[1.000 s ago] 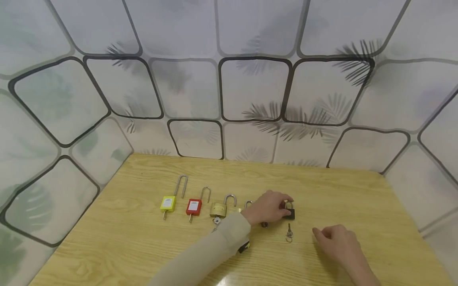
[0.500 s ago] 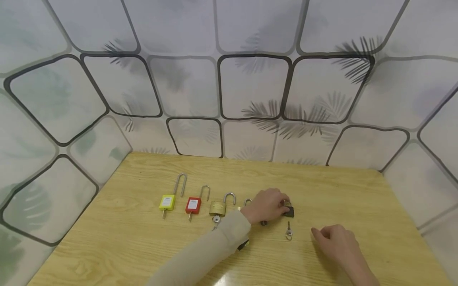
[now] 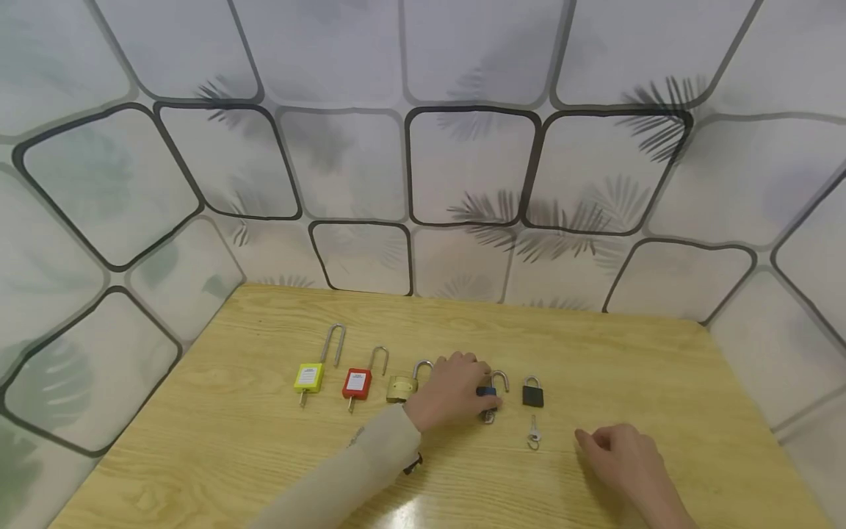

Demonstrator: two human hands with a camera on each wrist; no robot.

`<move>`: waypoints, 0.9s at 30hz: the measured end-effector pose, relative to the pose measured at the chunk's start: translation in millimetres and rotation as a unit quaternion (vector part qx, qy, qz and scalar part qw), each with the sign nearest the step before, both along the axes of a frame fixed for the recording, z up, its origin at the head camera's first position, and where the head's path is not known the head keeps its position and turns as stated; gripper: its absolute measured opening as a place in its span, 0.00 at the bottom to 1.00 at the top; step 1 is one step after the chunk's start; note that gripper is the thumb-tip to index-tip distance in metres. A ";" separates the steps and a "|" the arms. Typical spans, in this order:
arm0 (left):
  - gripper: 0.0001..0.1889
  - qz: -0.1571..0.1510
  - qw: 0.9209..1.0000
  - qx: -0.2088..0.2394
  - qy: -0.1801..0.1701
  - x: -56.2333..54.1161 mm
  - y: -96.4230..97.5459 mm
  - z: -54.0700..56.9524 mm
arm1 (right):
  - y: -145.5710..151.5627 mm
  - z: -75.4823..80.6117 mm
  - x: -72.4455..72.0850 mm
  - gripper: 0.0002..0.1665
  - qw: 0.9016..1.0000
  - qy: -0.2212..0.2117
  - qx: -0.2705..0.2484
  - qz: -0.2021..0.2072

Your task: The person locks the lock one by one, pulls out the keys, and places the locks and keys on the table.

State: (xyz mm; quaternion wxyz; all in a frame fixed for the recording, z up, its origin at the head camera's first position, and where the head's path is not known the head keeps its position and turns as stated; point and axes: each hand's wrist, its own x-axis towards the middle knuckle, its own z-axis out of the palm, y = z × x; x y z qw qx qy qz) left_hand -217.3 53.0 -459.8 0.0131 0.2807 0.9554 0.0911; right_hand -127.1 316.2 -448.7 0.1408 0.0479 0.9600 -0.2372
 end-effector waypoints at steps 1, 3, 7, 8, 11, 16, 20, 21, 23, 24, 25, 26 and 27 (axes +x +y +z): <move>0.20 -0.001 1.000 -0.009 -0.006 3.3 -2.6 0.0 | -0.3 -0.3 0.6 0.26 1.000 -0.001 -0.001 0.000; 0.21 -0.003 1.000 -0.013 -0.015 8.6 -6.3 -0.6 | -0.9 -0.7 1.3 0.25 1.000 -0.005 -0.003 0.000; 0.20 -0.005 1.000 0.004 -0.021 13.8 -9.0 -0.2 | -2.3 -0.3 1.6 0.25 1.000 -0.004 -0.002 -0.002; 0.19 -0.005 1.000 0.012 -0.023 14.1 -9.0 0.5 | -2.6 -0.1 1.6 0.25 1.000 -0.003 -0.003 -0.003; 0.18 0.001 0.999 0.033 -0.035 14.0 -8.1 2.7 | -3.6 0.3 1.5 0.24 1.000 0.000 -0.005 -0.005; 0.18 0.022 0.994 0.061 -0.083 12.7 -5.9 3.3 | -3.9 0.4 1.1 0.23 1.000 0.001 -0.007 -0.007; 0.16 0.039 0.984 0.108 -0.137 12.1 -5.9 0.9 | -2.4 0.3 1.2 0.23 1.000 -0.001 -0.002 -0.001; 0.16 0.043 0.980 0.122 -0.149 12.2 -6.4 0.6 | -2.1 0.3 1.2 0.23 1.000 -0.002 -0.001 0.000; 0.16 0.045 0.973 0.152 -0.168 12.5 -7.6 -0.3 | -1.5 0.2 1.4 0.23 1.000 -0.003 0.001 0.003; 0.17 0.047 0.969 0.167 -0.177 12.7 -8.4 -0.3 | -1.3 -0.2 1.6 0.24 1.000 -0.004 0.000 0.004; 0.17 0.051 0.965 0.180 -0.186 13.1 -9.3 -0.3 | -1.3 -0.3 1.7 0.24 1.000 -0.005 0.001 0.003; 0.17 0.054 0.961 0.190 -0.193 13.5 -10.1 -0.3 | -1.3 -0.5 1.9 0.24 1.000 -0.005 0.002 0.003; 0.17 0.058 0.958 0.199 -0.198 14.0 -10.9 -0.2 | -1.6 -0.6 2.0 0.24 1.000 -0.006 0.003 0.003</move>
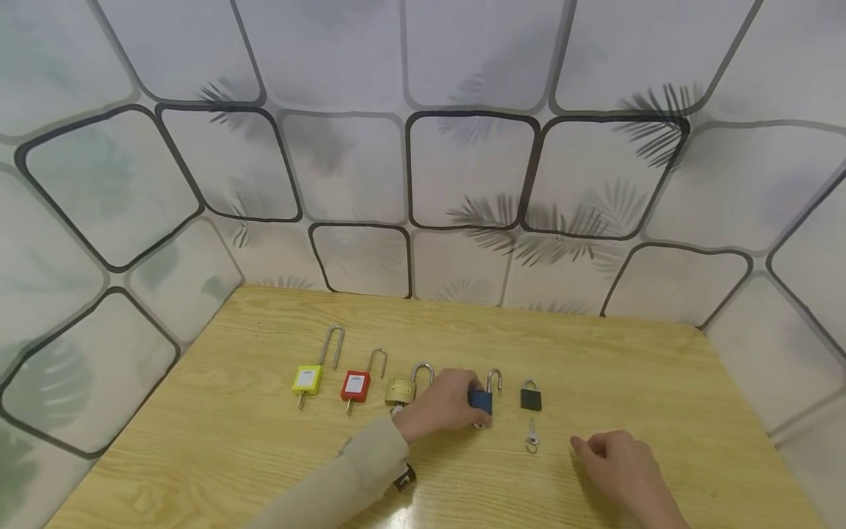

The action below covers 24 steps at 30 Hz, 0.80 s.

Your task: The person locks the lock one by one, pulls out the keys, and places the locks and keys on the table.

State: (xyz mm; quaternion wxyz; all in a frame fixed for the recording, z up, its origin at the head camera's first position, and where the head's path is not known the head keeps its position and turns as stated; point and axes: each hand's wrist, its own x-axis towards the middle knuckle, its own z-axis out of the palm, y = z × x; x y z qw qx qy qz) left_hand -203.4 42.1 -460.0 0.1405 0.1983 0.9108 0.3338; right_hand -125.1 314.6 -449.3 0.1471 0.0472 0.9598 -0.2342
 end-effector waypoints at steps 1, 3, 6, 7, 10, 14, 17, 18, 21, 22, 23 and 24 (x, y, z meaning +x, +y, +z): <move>0.16 0.004 1.000 0.006 -0.002 0.4 -0.4 -0.2 | -0.1 0.0 0.4 0.24 1.000 0.000 0.001 0.000; 0.16 0.014 1.000 0.020 -0.009 1.4 -1.6 -0.9 | -0.7 0.1 1.6 0.24 1.000 -0.001 0.001 0.000; 0.15 0.031 0.998 0.054 -0.009 2.4 -4.1 -3.7 | -2.7 1.8 3.1 0.24 1.000 0.002 0.002 -0.003; 0.15 0.037 0.997 0.074 -0.009 2.5 -5.4 -4.9 | -3.6 2.6 3.5 0.23 1.000 0.004 0.001 -0.003; 0.13 0.053 0.989 0.137 -0.018 3.6 -10.7 -5.4 | -7.1 6.1 4.5 0.23 1.000 0.016 -0.003 -0.005; 0.12 0.063 0.976 0.206 -0.029 4.6 -19.1 -1.3 | -13.8 12.1 8.2 0.23 0.998 0.065 -0.018 -0.006; 0.11 0.065 0.969 0.237 -0.039 6.0 -25.4 4.8 | -24.4 17.8 12.9 0.21 0.991 0.123 -0.047 -0.011; 0.11 0.065 0.967 0.243 -0.042 6.8 -27.5 7.2 | -29.5 19.9 14.1 0.20 0.987 0.145 -0.063 -0.012; 0.12 0.064 0.963 0.258 -0.047 9.1 -35.7 15.6 | -47.7 28.0 15.3 0.19 0.975 0.180 -0.131 -0.025; 0.12 0.065 0.962 0.260 -0.050 9.9 -38.6 17.7 | -54.2 30.6 15.0 0.18 0.969 0.187 -0.156 -0.030; 0.13 0.067 0.962 0.261 -0.051 10.7 -41.4 19.4 | -60.7 32.9 14.5 0.18 0.963 0.196 -0.184 -0.031; 0.13 0.070 0.961 0.262 -0.052 11.7 -44.1 20.7 | -67.1 34.9 14.0 0.17 0.955 0.206 -0.211 -0.029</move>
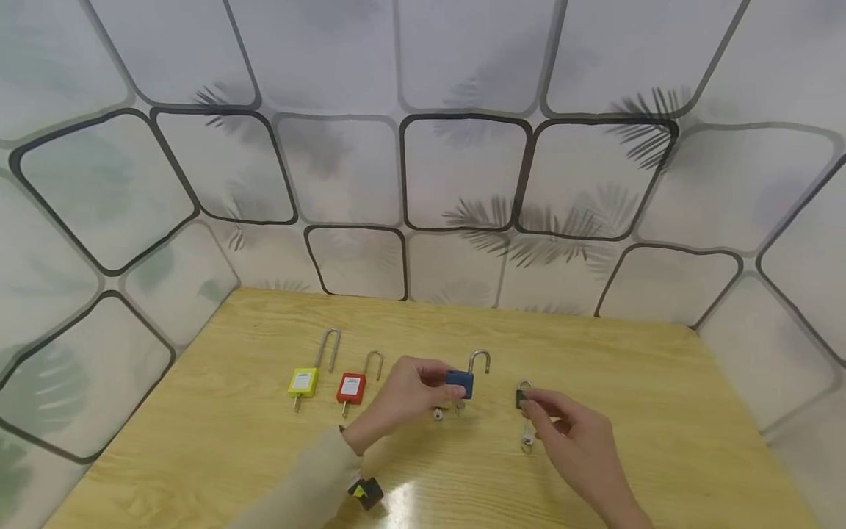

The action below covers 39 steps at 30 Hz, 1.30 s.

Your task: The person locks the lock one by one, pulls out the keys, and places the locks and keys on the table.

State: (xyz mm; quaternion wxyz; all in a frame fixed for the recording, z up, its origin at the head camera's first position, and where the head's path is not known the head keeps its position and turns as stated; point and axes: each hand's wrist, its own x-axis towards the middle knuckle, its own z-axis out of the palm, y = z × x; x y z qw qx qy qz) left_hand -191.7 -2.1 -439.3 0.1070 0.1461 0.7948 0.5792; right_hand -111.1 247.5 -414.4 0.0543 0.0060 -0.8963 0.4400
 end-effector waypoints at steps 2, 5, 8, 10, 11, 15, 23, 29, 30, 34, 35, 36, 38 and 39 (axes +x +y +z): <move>0.13 0.011 1.000 -0.002 -0.006 2.4 -4.7 1.0 | -12.4 3.6 -0.8 0.17 0.999 0.022 -0.043 0.013; 0.12 0.020 1.000 -0.005 -0.016 7.1 -10.1 -0.1 | -27.6 6.5 -1.9 0.17 0.992 0.071 -0.089 0.046; 0.11 0.023 0.999 -0.004 -0.024 11.9 -13.8 -2.0 | -38.6 8.1 -3.2 0.19 0.985 0.098 -0.120 0.078; 0.10 0.022 0.999 -0.003 -0.027 14.7 -15.9 -2.5 | -43.9 8.7 -4.3 0.21 0.982 0.106 -0.130 0.093; 0.10 0.021 0.999 0.000 -0.030 15.7 -16.8 -2.5 | -46.1 8.8 -4.8 0.21 0.981 0.108 -0.131 0.097; 0.10 0.015 0.999 0.017 -0.039 17.9 -19.8 -1.0 | -51.7 8.0 -6.5 0.23 0.981 0.109 -0.126 0.103; 0.09 -0.007 0.998 0.043 -0.045 15.9 -22.9 3.8 | -53.9 6.7 -9.8 0.23 0.979 0.111 -0.132 0.111; 0.09 -0.015 0.997 0.057 -0.058 14.6 -22.7 7.6 | -53.9 5.8 -14.4 0.24 0.977 0.112 -0.134 0.124; 0.09 -0.016 0.997 0.058 -0.057 14.7 -22.2 7.9 | -54.1 5.5 -15.7 0.24 0.976 0.112 -0.136 0.125; 0.10 -0.018 0.996 0.064 -0.055 15.5 -19.4 9.6 | -56.2 4.5 -22.5 0.24 0.976 0.105 -0.142 0.128; 0.10 -0.017 0.996 0.066 -0.054 15.6 -18.6 10.0 | -57.0 4.6 -24.4 0.23 0.976 0.105 -0.143 0.129; 0.10 -0.016 0.996 0.067 -0.053 16.0 -17.9 10.9 | -57.8 4.8 -26.2 0.23 0.975 0.105 -0.147 0.130; 0.10 -0.014 0.996 0.070 -0.054 16.2 -16.7 11.9 | -59.7 5.5 -29.9 0.22 0.974 0.106 -0.152 0.131; 0.10 -0.014 0.996 0.072 -0.053 16.2 -16.2 12.4 | -60.8 6.0 -31.4 0.22 0.973 0.108 -0.158 0.131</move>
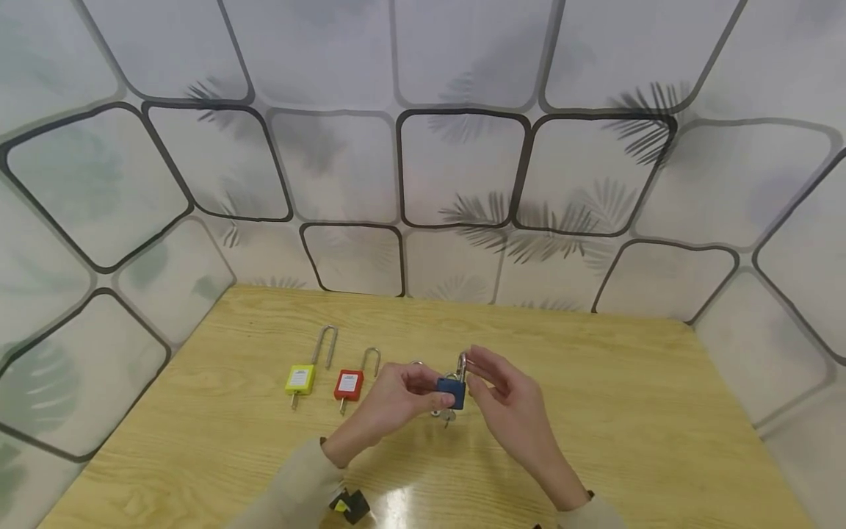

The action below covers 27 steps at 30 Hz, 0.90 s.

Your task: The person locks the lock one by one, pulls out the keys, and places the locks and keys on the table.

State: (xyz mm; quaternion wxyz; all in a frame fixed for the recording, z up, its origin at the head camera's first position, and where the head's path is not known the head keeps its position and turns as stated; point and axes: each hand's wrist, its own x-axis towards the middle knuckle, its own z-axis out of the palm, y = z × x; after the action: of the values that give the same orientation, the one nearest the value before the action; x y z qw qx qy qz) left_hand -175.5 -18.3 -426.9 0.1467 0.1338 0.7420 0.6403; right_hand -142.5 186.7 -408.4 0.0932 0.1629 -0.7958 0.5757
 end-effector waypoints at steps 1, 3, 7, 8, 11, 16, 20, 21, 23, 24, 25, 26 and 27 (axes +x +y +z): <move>0.10 -0.002 1.000 0.001 0.001 -0.2 0.8 0.8 | -0.9 0.9 -1.3 0.21 1.000 0.001 -0.006 -0.001; 0.10 -0.005 1.000 0.006 0.000 -0.9 2.1 1.7 | -3.0 2.8 -3.5 0.21 1.000 -0.002 -0.020 -0.003; 0.10 -0.010 1.000 0.008 -0.005 -1.7 3.0 2.0 | -8.1 5.5 -5.6 0.20 0.999 -0.019 -0.035 -0.008; 0.10 -0.011 1.000 0.008 -0.005 -1.7 3.1 1.7 | -9.2 6.1 -5.6 0.20 0.999 -0.025 -0.036 -0.010; 0.11 -0.015 1.000 0.006 -0.006 -1.5 3.4 0.4 | -11.4 7.5 -4.6 0.19 0.998 -0.037 -0.043 -0.014; 0.11 -0.014 1.000 0.005 -0.007 -0.2 1.8 -2.0 | -15.4 8.4 -3.7 0.19 0.998 -0.040 -0.046 -0.018; 0.11 -0.010 1.000 0.005 -0.002 0.8 0.5 -4.0 | -17.8 7.0 -3.7 0.19 0.999 -0.022 -0.047 -0.011; 0.11 -0.008 1.000 0.006 -0.001 1.1 0.3 -4.5 | -18.0 6.3 -3.8 0.19 0.999 -0.012 -0.044 -0.007; 0.11 -0.005 1.000 0.006 0.001 1.8 -0.3 -5.4 | -18.2 4.9 -4.1 0.20 1.000 0.017 -0.024 0.003; 0.11 -0.004 1.000 0.009 0.001 2.0 -0.7 -5.8 | -18.1 4.2 -4.4 0.22 0.999 0.037 -0.003 0.007; 0.11 -0.002 1.000 0.010 0.000 2.2 -1.2 -6.0 | -18.1 3.3 -4.9 0.25 0.998 0.063 0.021 0.013; 0.11 -0.001 1.000 0.015 -0.001 2.3 -1.8 -6.2 | -17.9 2.2 -5.6 0.28 0.995 0.089 0.047 0.021; 0.10 0.000 1.000 0.018 -0.003 2.3 -2.4 -6.3 | -17.9 1.4 -6.2 0.32 0.990 0.115 0.076 0.027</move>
State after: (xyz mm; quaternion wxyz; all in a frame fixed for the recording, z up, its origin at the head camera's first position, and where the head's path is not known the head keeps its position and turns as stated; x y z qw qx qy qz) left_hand -173.2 -20.7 -433.2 0.1463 0.1347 0.7299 0.6540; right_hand -148.7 168.8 -407.0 0.1555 0.2564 -0.8165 0.4933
